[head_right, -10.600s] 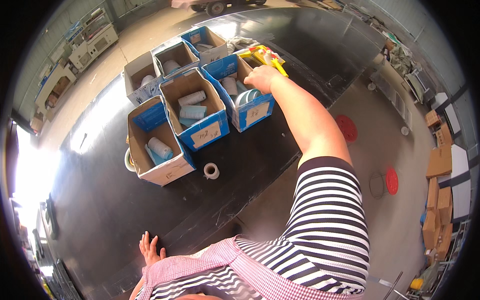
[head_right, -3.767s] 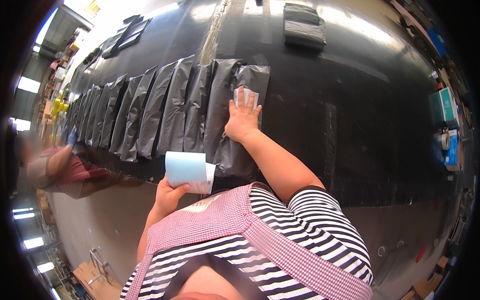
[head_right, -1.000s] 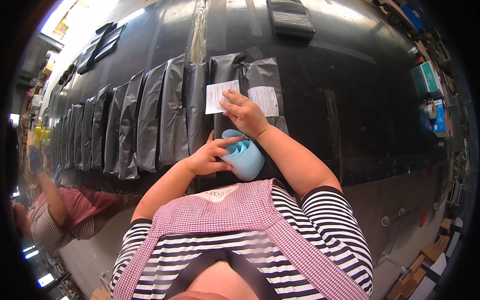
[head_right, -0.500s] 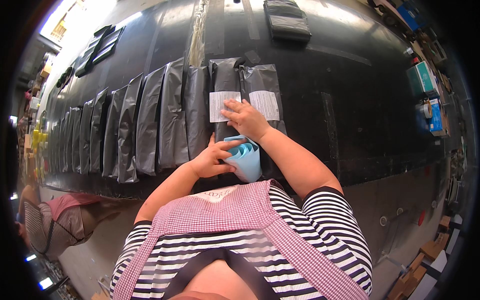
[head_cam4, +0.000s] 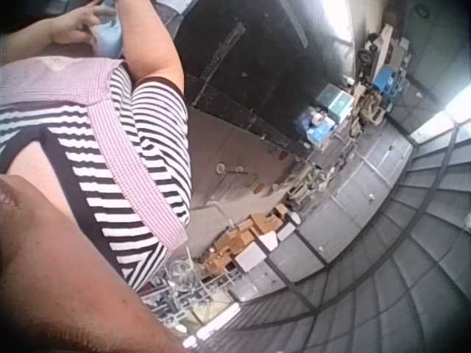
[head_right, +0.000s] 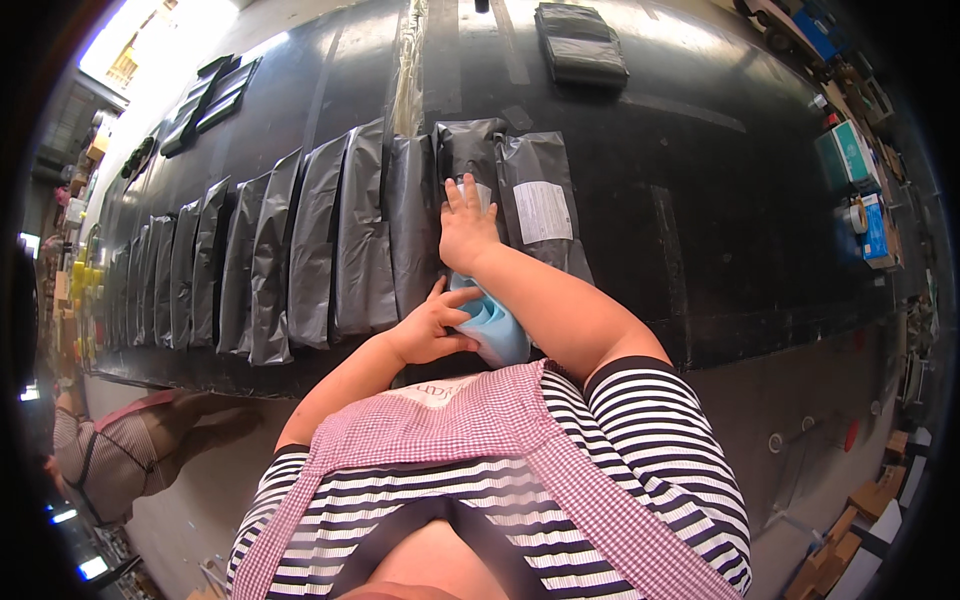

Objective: The person retrieves a roll of labels and applies them one by one to a row of black packages laid out on a table.

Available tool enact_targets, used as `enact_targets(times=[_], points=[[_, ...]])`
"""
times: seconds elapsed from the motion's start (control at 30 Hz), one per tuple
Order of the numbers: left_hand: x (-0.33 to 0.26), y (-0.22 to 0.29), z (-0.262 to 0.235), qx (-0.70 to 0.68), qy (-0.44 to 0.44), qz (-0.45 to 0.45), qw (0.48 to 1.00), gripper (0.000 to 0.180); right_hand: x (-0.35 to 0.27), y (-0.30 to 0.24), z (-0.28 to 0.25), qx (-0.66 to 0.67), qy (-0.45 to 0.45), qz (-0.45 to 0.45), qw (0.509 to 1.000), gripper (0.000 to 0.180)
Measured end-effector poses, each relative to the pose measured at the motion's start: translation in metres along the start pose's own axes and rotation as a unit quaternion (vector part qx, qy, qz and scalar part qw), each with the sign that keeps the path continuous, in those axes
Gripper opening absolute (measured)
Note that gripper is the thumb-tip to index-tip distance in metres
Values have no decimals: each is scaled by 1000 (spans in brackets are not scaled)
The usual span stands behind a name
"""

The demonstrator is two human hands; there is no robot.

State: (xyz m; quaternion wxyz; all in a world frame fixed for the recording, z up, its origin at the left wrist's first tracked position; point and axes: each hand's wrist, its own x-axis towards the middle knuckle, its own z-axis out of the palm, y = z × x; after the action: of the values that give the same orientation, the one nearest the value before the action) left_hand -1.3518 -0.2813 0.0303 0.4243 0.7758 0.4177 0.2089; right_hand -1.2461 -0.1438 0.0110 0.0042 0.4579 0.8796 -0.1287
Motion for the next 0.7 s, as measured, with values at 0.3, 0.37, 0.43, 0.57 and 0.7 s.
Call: enact_targets(times=[0.3, 0.37, 0.43, 0.57, 0.7], points=[[-76, 3, -5, -596, 230, -147, 755, 45, 2, 50, -14, 180, 84, -48, 979, 49], [-87, 5, -14, -670, 277, -159, 671, 43, -18, 41, -50, 394, 180, -83, 897, 33], [-91, 17, -25, -658, 340, -208, 639, 49, -60, -1, -94, 437, 295, -126, 841, 21], [-97, 28, -41, -688, 292, -199, 634, 55, -131, -53, -119, 213, 256, -439, 835, 39], [-102, 30, -40, -699, 219, -123, 669, 59, -128, -66, -77, 126, 208, -374, 895, 55]])
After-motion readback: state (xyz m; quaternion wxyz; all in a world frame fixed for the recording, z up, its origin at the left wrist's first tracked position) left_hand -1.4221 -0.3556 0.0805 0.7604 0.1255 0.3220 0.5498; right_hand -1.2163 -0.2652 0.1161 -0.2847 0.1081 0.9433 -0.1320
